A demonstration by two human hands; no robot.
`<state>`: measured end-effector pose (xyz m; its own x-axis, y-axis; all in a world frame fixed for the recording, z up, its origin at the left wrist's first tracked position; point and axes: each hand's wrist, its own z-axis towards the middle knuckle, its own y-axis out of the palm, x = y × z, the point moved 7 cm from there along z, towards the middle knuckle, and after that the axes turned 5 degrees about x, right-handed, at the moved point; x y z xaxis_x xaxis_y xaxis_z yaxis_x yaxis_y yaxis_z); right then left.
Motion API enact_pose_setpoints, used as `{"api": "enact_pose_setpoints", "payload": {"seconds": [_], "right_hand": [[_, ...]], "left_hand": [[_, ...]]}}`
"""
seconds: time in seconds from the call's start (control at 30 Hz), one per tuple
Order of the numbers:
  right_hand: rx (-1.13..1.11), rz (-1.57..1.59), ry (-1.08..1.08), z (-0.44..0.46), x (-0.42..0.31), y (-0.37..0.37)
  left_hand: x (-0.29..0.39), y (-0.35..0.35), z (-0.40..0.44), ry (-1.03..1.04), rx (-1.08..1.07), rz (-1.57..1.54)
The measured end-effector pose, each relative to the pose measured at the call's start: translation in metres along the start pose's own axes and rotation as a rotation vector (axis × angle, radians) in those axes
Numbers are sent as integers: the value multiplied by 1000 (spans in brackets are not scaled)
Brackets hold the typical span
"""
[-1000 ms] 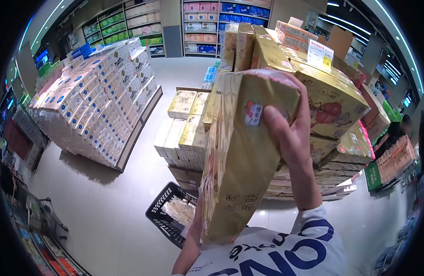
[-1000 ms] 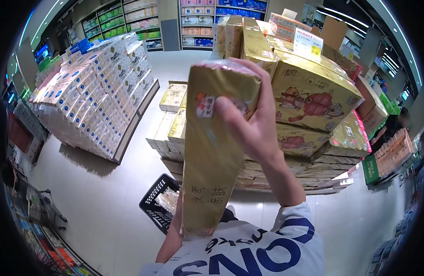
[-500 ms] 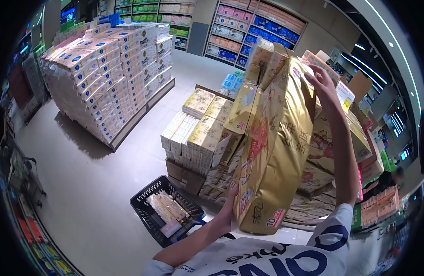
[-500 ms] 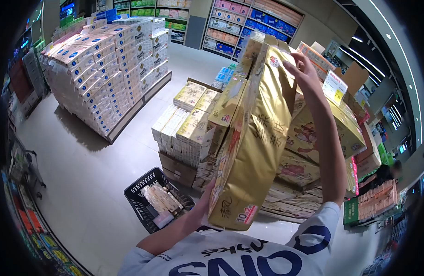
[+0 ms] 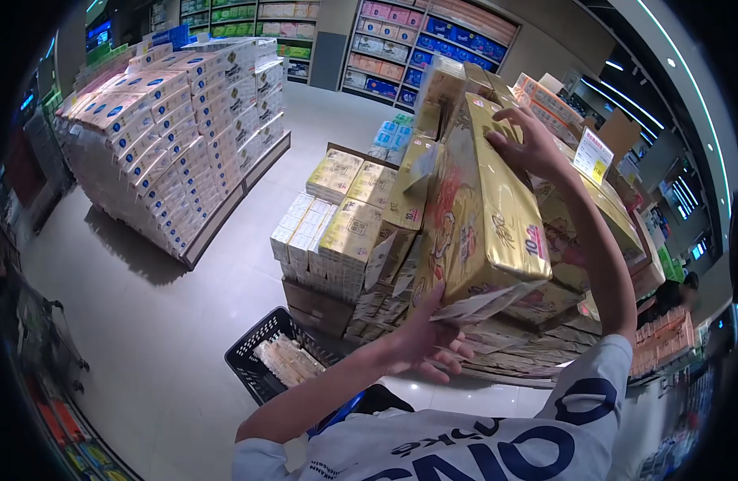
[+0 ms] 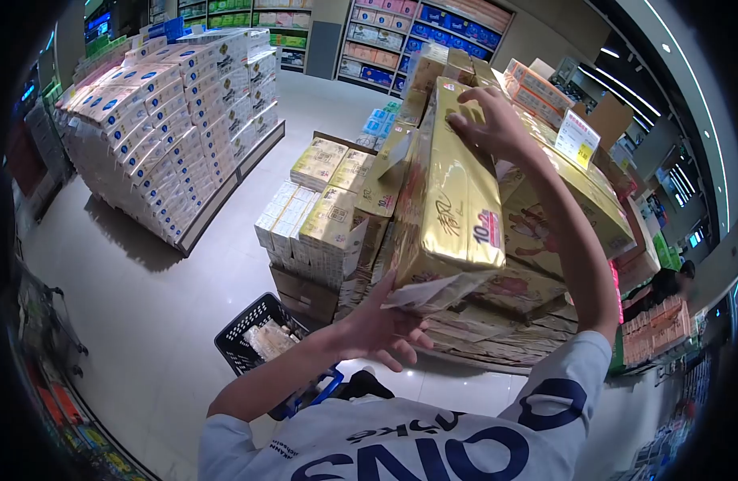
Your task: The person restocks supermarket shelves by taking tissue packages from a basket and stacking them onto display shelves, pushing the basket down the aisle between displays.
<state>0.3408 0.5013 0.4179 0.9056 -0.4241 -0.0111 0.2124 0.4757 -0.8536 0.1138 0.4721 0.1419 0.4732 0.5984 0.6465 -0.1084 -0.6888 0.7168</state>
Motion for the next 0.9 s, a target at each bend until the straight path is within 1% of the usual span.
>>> {"api": "enact_pose_setpoints", "payload": {"seconds": [0.07, 0.13, 0.2, 0.27, 0.3, 0.33, 0.37, 0.4, 0.43, 0.47, 0.5, 0.53, 0.57, 0.6, 0.67, 0.7, 0.77, 0.8, 0.83, 0.87, 0.9], "right_hand": [[-106, 174, -158, -19, -42, -3], [-252, 338, -237, -52, -95, -8], [-330, 276, -537, -79, -123, -7], [-362, 279, -654, -95, -144, -11], [-410, 257, -651, -99, -147, -11], [-399, 254, -635, -103, -149, -14], [-387, 299, -618, -107, -153, -18], [-377, 342, -605, -111, -156, -21], [-371, 324, -652, -119, -161, -22], [-362, 316, -639, -122, -161, -19], [-331, 293, -635, -124, -162, -17], [-300, 273, -629, -124, -163, -14], [-204, 232, -635, -122, -166, -16], [-194, 229, -619, -119, -166, -13], [-40, 182, -499, -108, -157, -15], [49, 158, -464, -102, -154, -18], [77, 168, -452, -92, -145, -13], [98, 181, -460, -87, -140, -10], [158, 187, -461, -83, -135, -9], [166, 188, -457, -79, -128, -7], [146, 223, -432, -73, -120, -5]], "left_hand": [[16, -8, 5, 34, -26, 132], [24, -10, 6, 21, -65, 199], [26, -19, 9, 13, -16, 338], [18, -25, 11, 9, -5, 386], [16, -31, 14, 111, 51, 405], [12, -39, 17, 210, 104, 422], [7, -47, 20, 303, 104, 410], [-5, -52, 21, 295, 93, 419], [0, -53, 15, 438, 143, 468], [7, -53, 9, 581, 191, 515], [5, -55, 9, 574, 179, 524], [13, -54, 1, 762, 262, 721], [23, -48, -8, 952, 342, 917], [26, -45, -8, 943, 327, 928], [39, -40, -15, 1029, 514, 1040], [44, -40, -12, 1023, 497, 1050], [63, -48, -15, 1097, 635, 961], [69, -49, -10, 1094, 627, 970], [76, -51, -7, 1152, 651, 1002], [83, -54, -5, 1209, 675, 1034], [89, -56, -1, 1206, 671, 1042]]}}
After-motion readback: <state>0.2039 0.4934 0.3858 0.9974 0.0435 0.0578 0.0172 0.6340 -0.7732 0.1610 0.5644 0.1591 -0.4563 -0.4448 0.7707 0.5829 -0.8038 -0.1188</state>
